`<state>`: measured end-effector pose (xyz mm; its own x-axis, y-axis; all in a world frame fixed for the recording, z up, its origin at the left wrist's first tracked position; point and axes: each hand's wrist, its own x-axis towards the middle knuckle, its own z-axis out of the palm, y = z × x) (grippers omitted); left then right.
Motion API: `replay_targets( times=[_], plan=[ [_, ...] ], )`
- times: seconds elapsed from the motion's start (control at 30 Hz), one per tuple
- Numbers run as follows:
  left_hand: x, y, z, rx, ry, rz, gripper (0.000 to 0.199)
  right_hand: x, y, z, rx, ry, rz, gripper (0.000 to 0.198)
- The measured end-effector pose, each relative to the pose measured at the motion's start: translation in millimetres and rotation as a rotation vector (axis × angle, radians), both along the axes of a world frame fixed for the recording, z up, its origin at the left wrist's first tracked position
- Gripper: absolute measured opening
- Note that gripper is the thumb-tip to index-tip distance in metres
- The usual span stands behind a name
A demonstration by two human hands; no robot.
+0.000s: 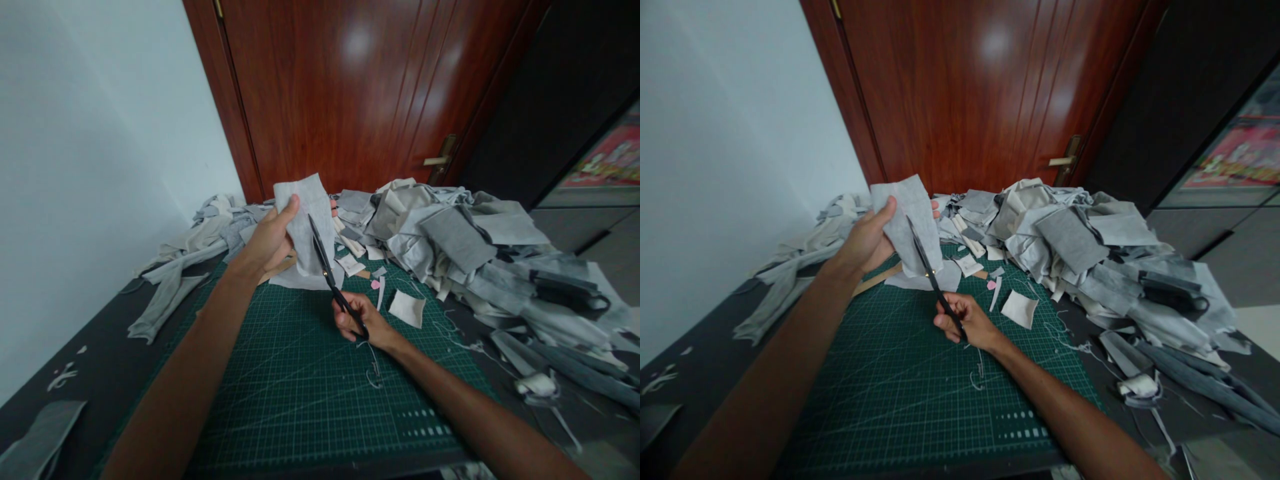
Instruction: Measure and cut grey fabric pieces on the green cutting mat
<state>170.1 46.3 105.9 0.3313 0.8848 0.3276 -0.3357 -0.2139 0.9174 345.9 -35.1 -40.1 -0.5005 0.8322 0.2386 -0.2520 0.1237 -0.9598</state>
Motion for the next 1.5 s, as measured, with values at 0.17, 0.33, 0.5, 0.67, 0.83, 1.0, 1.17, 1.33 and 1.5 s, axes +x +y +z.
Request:
replay_targets(
  times=[0.17,0.33,0.5,0.67,0.83,1.0,1.17,1.33,1.5],
  plan=[
    [0.1,-1.7,-2.4,0.012,0.034,0.046,0.055,-0.6,-0.3,1.1,-0.011,-0.016,-0.02,0.05],
    [-1.3,-3.7,-0.1,0.018,0.061,0.091,0.058,-0.1,-0.1,2.0,-0.014,-0.032,-0.02,0.051],
    [-1.3,-5.9,1.2,0.006,0.078,0.086,0.06,-1.0,-1.3,3.7,-0.011,-0.05,-0.034,0.052],
    [-2.0,-4.7,-1.0,0.002,0.085,0.073,0.059,-1.9,-1.5,3.3,-0.029,-0.031,-0.044,0.051],
    [2.2,-7.7,-1.2,-0.014,0.064,0.044,0.058,0.4,-1.1,-0.1,-0.037,0.016,0.016,0.053],
    [9.7,-10.3,-5.7,-0.023,0.051,-0.037,0.058,2.7,-2.4,0.4,-0.031,0.079,0.07,0.054],
    [12.0,-10.2,-8.6,-0.014,0.055,-0.082,0.057,3.7,-2.5,0.2,-0.023,0.059,0.067,0.055],
    [9.4,-10.4,-2.4,-0.027,0.059,0.0,0.056,3.7,-3.8,2.3,0.036,0.043,0.05,0.055],
    [7.2,-9.8,-3.4,-0.03,0.084,-0.018,0.057,3.3,-4.8,4.2,0.062,0.058,0.04,0.053]
  ],
)
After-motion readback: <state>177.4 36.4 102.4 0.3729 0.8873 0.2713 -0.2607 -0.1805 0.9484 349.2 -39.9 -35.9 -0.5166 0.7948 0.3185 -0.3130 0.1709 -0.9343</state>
